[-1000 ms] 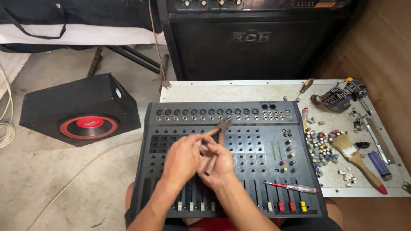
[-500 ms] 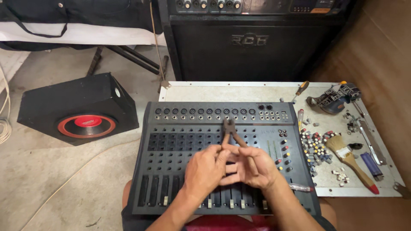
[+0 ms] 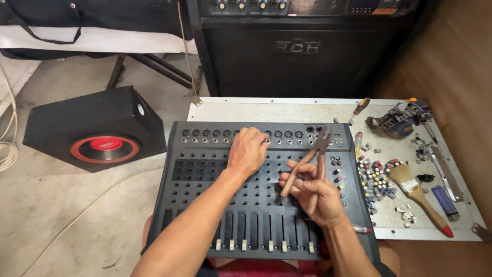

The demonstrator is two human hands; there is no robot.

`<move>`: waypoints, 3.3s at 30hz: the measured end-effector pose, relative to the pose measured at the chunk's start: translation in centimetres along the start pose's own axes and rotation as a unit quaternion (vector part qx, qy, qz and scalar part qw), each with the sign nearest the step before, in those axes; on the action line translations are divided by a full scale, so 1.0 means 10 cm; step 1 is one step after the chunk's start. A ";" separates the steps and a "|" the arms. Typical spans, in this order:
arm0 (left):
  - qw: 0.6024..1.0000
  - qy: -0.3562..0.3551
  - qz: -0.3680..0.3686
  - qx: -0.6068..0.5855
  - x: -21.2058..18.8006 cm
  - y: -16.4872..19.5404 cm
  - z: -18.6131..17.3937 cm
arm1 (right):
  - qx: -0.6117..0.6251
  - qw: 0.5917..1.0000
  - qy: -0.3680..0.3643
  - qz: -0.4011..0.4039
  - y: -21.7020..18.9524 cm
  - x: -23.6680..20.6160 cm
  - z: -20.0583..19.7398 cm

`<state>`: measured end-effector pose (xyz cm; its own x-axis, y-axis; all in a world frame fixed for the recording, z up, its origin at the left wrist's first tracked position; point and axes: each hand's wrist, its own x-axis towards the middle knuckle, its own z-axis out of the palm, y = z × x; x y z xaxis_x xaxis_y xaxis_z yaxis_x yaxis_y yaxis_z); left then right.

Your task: The person sits at a workbench repairing an audio mixing console. They use a screwdriver on the mixer's controls, then use pliers to grip and pull knobs and components from the front panel, working across different sections of the board and setting removed parts on the bench.

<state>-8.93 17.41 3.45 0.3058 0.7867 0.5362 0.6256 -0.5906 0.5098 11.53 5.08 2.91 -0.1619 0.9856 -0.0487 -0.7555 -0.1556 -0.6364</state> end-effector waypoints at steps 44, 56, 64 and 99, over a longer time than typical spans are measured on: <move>0.998 0.042 -0.039 0.021 -0.06 0.04 0.18 | -0.736 0.571 0.186 -0.311 -0.08 0.05 0.15; 0.997 0.026 -0.059 0.036 -0.05 0.07 0.17 | -0.740 0.574 0.193 -0.292 -0.09 0.05 0.21; 0.998 0.039 -0.043 0.030 -0.06 0.10 0.15 | -0.739 0.572 0.187 -0.302 -0.09 0.04 0.20; 0.998 0.034 -0.052 0.026 -0.05 0.09 0.14 | -0.739 0.578 0.194 -0.287 -0.10 0.05 0.23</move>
<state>-7.51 16.73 2.67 0.1888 0.8283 0.5275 0.6881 -0.4948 0.5307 10.71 5.53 5.28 0.2180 0.8317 0.5106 0.7997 0.1477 -0.5820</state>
